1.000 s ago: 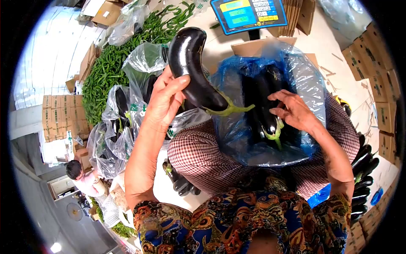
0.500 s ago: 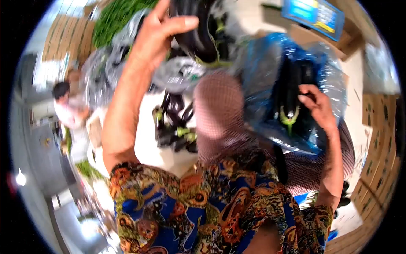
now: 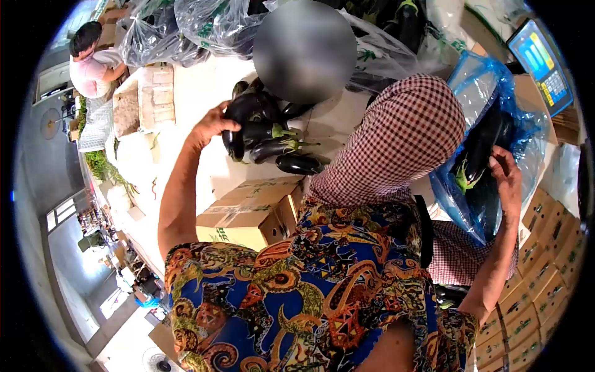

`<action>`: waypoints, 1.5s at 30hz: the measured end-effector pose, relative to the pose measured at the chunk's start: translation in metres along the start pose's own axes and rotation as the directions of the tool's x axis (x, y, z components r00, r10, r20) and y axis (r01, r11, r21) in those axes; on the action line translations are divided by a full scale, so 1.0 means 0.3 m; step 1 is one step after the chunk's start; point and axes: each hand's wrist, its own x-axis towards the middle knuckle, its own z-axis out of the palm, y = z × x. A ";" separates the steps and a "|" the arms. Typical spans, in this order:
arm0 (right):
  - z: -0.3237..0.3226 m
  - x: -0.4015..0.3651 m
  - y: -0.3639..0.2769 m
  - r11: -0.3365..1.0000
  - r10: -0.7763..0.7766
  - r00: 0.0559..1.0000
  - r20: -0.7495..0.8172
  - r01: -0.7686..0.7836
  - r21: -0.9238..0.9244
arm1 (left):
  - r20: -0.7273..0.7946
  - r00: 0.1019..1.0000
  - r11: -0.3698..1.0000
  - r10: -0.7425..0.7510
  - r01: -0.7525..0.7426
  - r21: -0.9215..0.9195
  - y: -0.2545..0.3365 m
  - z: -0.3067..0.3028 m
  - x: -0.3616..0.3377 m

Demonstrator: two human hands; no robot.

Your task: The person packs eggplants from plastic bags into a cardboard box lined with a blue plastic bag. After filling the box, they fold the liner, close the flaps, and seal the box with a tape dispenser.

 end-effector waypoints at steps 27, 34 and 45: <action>0.022 -0.009 -0.028 1.000 0.023 0.998 -0.052 -0.023 0.008 | -0.209 0.872 0.321 0.443 0.064 0.945 -0.139 0.649 0.620; 0.017 -0.033 -0.015 0.981 0.116 0.993 -0.028 -0.110 0.157 | 0.218 0.973 0.993 -0.073 0.091 -0.072 -0.095 0.534 0.446; 0.015 -0.040 0.034 0.977 0.061 0.998 0.011 -0.062 0.205 | 0.231 0.957 0.716 0.177 0.036 -0.697 0.070 0.413 -0.084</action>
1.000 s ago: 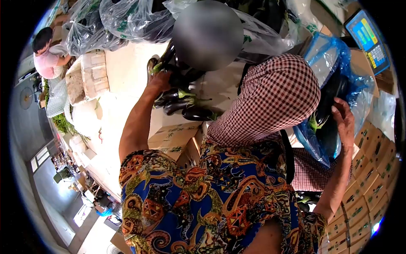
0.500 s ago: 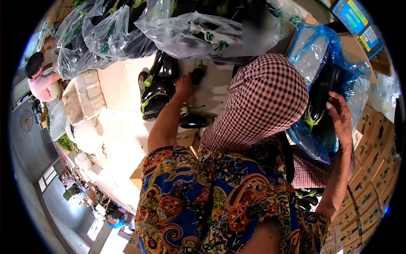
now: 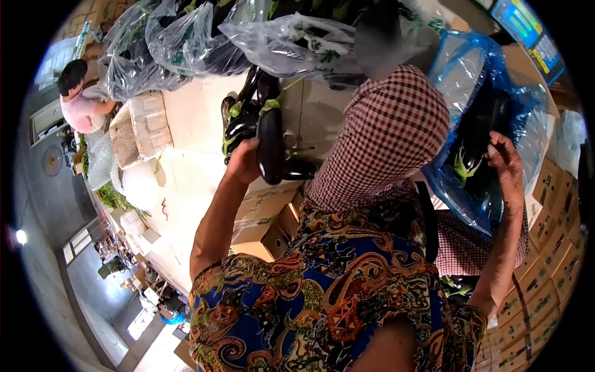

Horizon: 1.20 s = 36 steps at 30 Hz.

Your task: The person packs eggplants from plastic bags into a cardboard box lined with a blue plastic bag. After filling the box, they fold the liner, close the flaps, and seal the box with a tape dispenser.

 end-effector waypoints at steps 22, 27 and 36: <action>-0.199 -0.201 0.070 0.995 -0.097 0.976 -0.193 0.091 -0.043 | 0.535 0.782 0.504 -0.319 -0.339 0.795 0.218 1.372 0.257; -0.156 -0.169 0.138 0.986 -0.160 0.956 -0.247 0.165 -0.001 | 0.501 0.753 0.363 -0.427 -0.364 0.858 0.030 1.446 0.425; -0.098 -0.160 0.133 0.980 -0.142 0.962 -0.234 0.103 -0.172 | 0.619 0.782 -0.006 -0.072 -0.621 0.784 -0.136 1.441 0.566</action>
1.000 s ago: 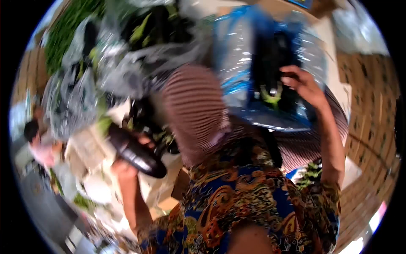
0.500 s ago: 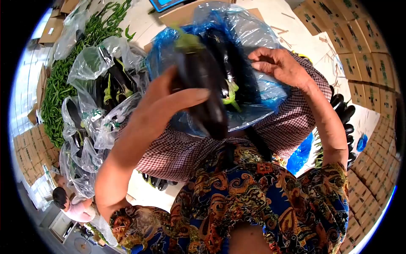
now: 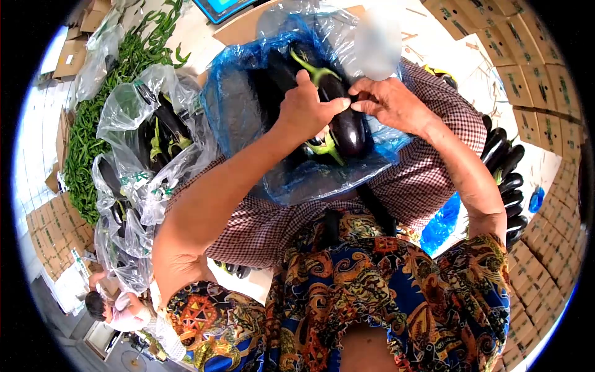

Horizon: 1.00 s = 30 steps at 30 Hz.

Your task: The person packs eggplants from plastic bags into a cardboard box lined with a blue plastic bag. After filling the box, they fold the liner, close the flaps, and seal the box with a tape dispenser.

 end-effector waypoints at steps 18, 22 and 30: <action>-0.200 0.007 -0.039 0.987 0.162 0.905 -0.392 -0.143 0.077 | 0.017 0.993 0.993 0.116 -0.115 -0.027 0.016 -0.311 -0.166; -0.214 0.032 -0.008 0.990 0.107 0.913 -0.393 -0.136 -0.047 | -0.201 0.970 0.991 0.135 -0.128 0.048 -0.042 -0.417 -0.105; -0.229 0.089 -0.007 0.979 0.198 0.918 -0.343 -0.203 0.020 | -0.382 0.924 0.998 -0.025 0.045 0.042 -0.179 -0.533 -0.041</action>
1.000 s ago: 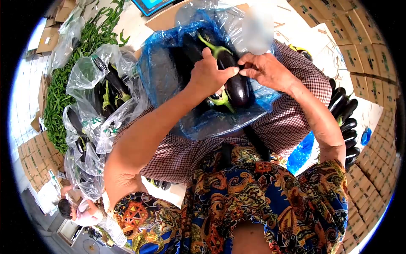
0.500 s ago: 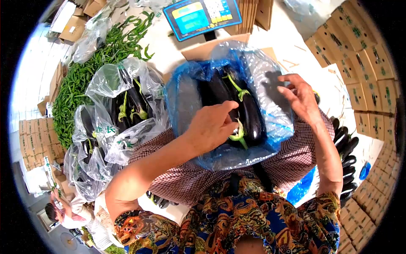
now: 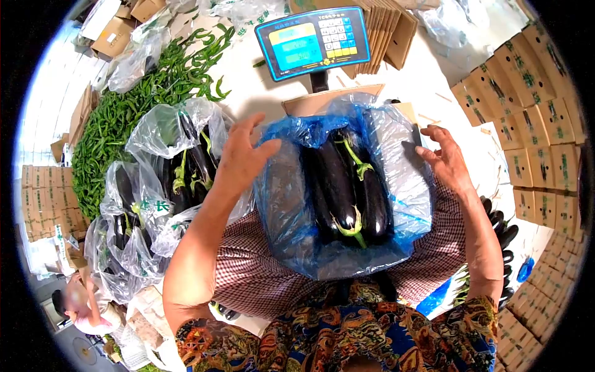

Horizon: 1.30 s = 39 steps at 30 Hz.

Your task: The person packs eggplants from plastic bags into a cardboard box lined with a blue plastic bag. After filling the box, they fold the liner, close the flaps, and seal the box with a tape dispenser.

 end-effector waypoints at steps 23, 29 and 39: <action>0.078 -0.007 -0.058 0.974 -0.222 0.965 -0.142 0.213 -0.074 | -0.016 0.981 0.981 0.191 -0.190 0.028 0.069 0.034 -0.010; 0.160 -0.071 -0.118 0.925 -0.350 0.916 0.197 0.371 -0.083 | 0.213 0.858 0.879 0.468 -0.477 -0.009 0.111 0.161 -0.103; 0.147 -0.148 -0.172 0.889 -0.283 0.900 0.332 0.376 -0.262 | 0.459 0.624 0.712 0.633 -0.702 -0.027 0.147 0.339 -0.281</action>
